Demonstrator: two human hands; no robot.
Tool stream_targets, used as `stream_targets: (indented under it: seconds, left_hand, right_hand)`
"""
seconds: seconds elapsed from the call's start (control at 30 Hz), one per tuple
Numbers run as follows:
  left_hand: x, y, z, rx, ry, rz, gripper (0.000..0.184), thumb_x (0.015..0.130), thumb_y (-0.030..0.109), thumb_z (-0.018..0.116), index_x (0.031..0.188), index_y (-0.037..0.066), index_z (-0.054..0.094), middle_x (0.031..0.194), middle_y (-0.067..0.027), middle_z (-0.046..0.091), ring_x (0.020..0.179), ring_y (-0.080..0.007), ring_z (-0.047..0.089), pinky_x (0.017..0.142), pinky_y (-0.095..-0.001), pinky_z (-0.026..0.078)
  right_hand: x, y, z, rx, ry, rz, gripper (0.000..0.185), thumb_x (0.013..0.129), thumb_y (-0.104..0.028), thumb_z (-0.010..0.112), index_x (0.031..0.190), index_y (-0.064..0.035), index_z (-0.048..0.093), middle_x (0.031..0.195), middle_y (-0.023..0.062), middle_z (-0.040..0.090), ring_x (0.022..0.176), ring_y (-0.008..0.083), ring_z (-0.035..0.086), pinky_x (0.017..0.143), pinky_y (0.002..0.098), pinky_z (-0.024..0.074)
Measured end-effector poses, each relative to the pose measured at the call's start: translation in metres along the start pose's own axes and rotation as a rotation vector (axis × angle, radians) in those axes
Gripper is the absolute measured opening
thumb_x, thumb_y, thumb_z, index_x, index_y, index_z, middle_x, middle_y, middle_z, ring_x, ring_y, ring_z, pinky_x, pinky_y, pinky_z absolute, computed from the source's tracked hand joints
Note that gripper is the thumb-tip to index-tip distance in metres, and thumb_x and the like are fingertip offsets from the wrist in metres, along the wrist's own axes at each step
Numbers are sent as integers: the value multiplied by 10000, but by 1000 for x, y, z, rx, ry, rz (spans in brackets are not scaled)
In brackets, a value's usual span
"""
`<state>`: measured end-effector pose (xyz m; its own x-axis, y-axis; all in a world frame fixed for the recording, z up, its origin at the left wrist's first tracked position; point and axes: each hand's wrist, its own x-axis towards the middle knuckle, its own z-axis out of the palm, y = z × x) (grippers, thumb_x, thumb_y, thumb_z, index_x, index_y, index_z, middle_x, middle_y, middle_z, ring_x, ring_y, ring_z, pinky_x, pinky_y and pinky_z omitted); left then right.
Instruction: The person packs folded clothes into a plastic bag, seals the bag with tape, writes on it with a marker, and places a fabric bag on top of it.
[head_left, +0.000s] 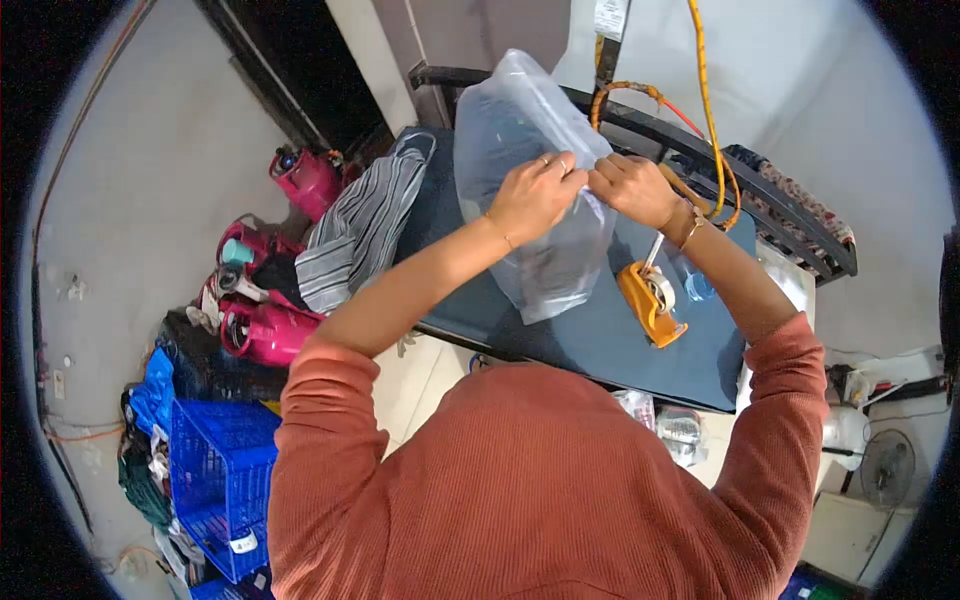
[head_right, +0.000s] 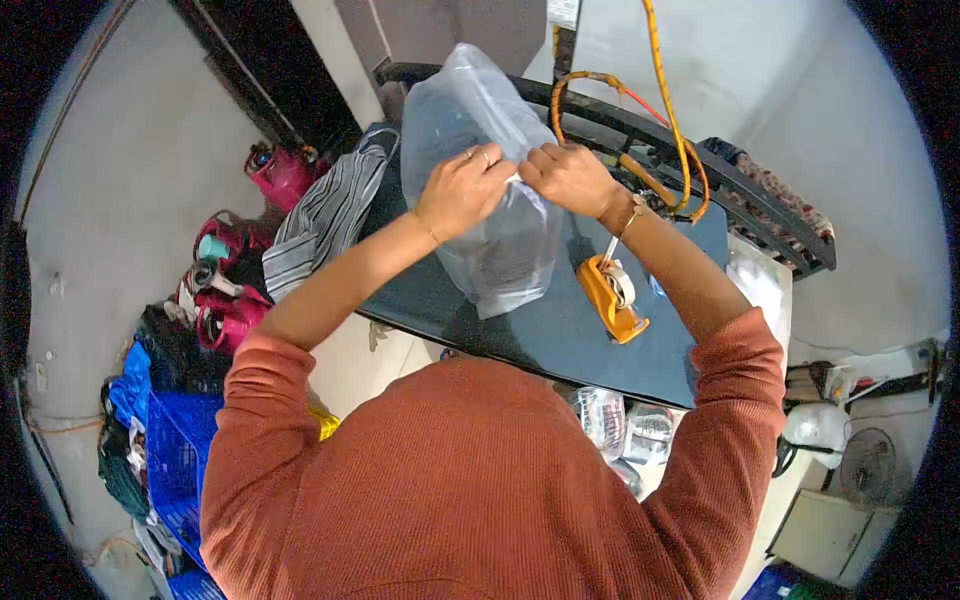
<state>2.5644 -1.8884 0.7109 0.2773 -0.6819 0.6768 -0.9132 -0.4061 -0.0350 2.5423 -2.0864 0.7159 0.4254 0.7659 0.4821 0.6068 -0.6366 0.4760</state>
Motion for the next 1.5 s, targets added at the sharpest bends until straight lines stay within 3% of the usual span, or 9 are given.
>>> stream_targets:
  seconds: [0.13,0.33,0.5,0.57,0.93,1.07,1.2,1.37,1.5]
  left_hand:
    - [2,31,19,-185,28,-8,350,713,130,632,1043,73,532,888,-79,484,784,-249,528,687,-365,434]
    - [4,40,46,-337,25,8,272,710,68,626,981,86,636,753,-48,472,725,-229,504,646,-344,409]
    - [8,41,39,-249,-84,32,301,693,38,623,991,75,633,706,-42,422,669,-213,477,590,-339,386]
    - [12,41,38,-227,-76,66,291,682,9,609,970,46,637,684,-44,411,639,-208,463,567,-322,391]
    - [13,39,39,-201,-93,93,314,660,1,619,965,71,650,681,-34,411,608,-200,461,535,-304,422]
    - [10,36,41,-186,-58,143,353,649,-10,626,984,100,653,673,-26,408,594,-194,456,519,-296,415]
    - [9,38,39,-200,-82,134,329,648,-14,615,956,98,653,678,-27,423,607,-197,474,529,-299,423]
    - [12,41,41,-251,-81,129,292,660,-9,612,936,80,651,680,-43,418,623,-206,483,535,-316,427]
    - [14,40,42,-253,-111,146,258,674,11,599,920,73,650,708,-51,432,658,-208,498,556,-314,443]
  right_hand:
    - [-43,1,-10,-35,-88,66,104,678,-137,554,709,-97,463,671,17,466,653,155,549,528,274,478]
    - [-124,-46,-21,159,-4,908,184,771,-209,610,815,-66,502,862,68,558,772,247,576,621,356,495]
    - [-291,-111,38,457,-741,1479,454,773,-331,662,1075,-36,498,989,149,602,880,322,599,698,384,514]
    - [-289,-97,30,1445,-847,2137,493,775,-335,669,1120,-27,497,990,147,604,903,303,607,753,430,525]
    - [-375,-184,-12,1889,515,2091,341,756,-144,648,1043,28,582,1051,104,592,883,169,581,811,287,468]
    - [-387,-209,2,1133,-121,2232,148,734,-110,662,829,5,661,834,49,647,744,138,581,673,289,472]
    - [-380,-198,12,-33,-2,1787,131,747,-170,691,740,-46,651,679,65,601,581,161,570,546,290,439]
    - [-157,-74,-43,467,615,1615,130,755,-118,691,725,1,646,652,55,595,566,99,507,542,236,409]
    - [-57,-42,-23,859,291,1726,506,676,-454,732,525,9,596,426,62,491,423,88,448,426,279,369]
